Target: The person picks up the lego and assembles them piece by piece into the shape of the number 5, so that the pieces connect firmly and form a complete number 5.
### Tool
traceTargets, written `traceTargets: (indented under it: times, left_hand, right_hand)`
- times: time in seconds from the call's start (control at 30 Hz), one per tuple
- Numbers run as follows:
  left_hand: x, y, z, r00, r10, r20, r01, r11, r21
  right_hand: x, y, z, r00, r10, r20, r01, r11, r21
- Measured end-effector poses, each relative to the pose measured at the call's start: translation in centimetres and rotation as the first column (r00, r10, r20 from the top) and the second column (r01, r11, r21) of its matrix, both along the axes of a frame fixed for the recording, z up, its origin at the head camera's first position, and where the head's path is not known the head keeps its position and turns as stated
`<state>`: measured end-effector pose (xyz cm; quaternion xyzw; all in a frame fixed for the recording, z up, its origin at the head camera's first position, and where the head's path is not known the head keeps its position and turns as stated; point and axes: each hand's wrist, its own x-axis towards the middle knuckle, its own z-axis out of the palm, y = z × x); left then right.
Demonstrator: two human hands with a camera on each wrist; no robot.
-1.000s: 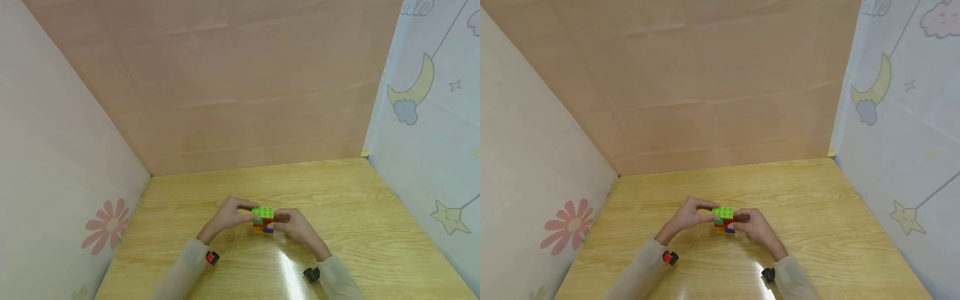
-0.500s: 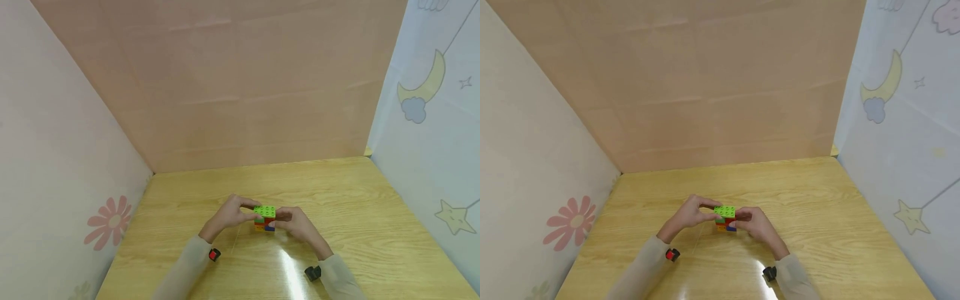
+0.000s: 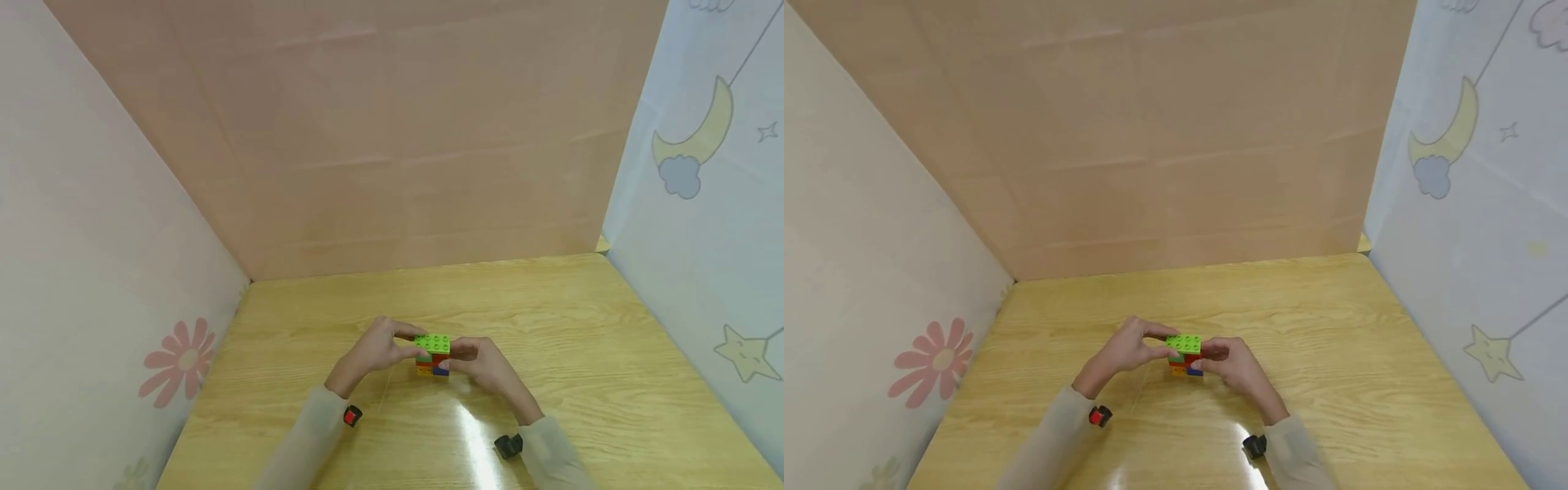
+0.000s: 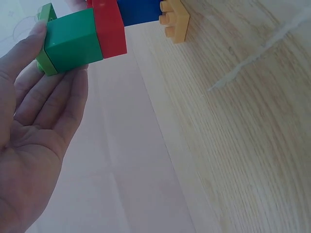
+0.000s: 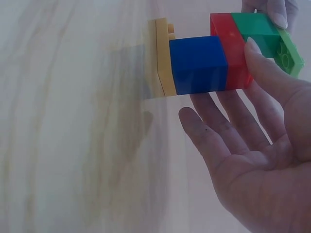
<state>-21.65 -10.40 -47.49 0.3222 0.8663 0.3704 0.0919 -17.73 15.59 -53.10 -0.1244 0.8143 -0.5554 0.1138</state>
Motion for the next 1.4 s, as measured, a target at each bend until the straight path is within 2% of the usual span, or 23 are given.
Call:
traceTargets:
  times: [0.27,0.5,0.73,1.0,1.3,1.4]
  left_hand:
    - [0.3,0.0,0.2,0.999,0.017,0.049,-0.016,1.0,-0.014]
    - [0.1,0.4,0.9,0.998,0.025,0.05,-0.023,0.999,-0.036]
    - [0.4,0.4,1.5,0.997,0.039,0.063,-0.036,0.998,-0.054]
    - [0.2,0.9,1.7,0.999,0.02,0.043,-0.017,0.998,-0.061]
    - [0.2,1.0,2.1,1.0,0.012,0.025,-0.009,0.995,-0.102]
    - [0.1,1.1,2.2,0.999,0.019,0.033,-0.015,0.994,-0.107]
  right_hand:
    - [0.0,0.0,-0.3,0.999,0.027,0.042,-0.024,0.998,-0.059]
    - [-0.2,0.1,-0.3,1.0,0.014,-0.021,-0.015,0.999,-0.029]
    - [-0.1,-0.1,-0.4,0.999,0.03,0.012,-0.029,0.998,-0.056]
    - [-0.2,0.4,-0.2,0.999,0.029,-0.014,-0.03,0.998,-0.054]
    - [-0.2,0.3,-0.1,0.999,0.016,0.034,-0.014,0.998,-0.059]
    - [-0.2,0.3,0.0,1.0,0.01,0.024,-0.009,0.999,-0.05]
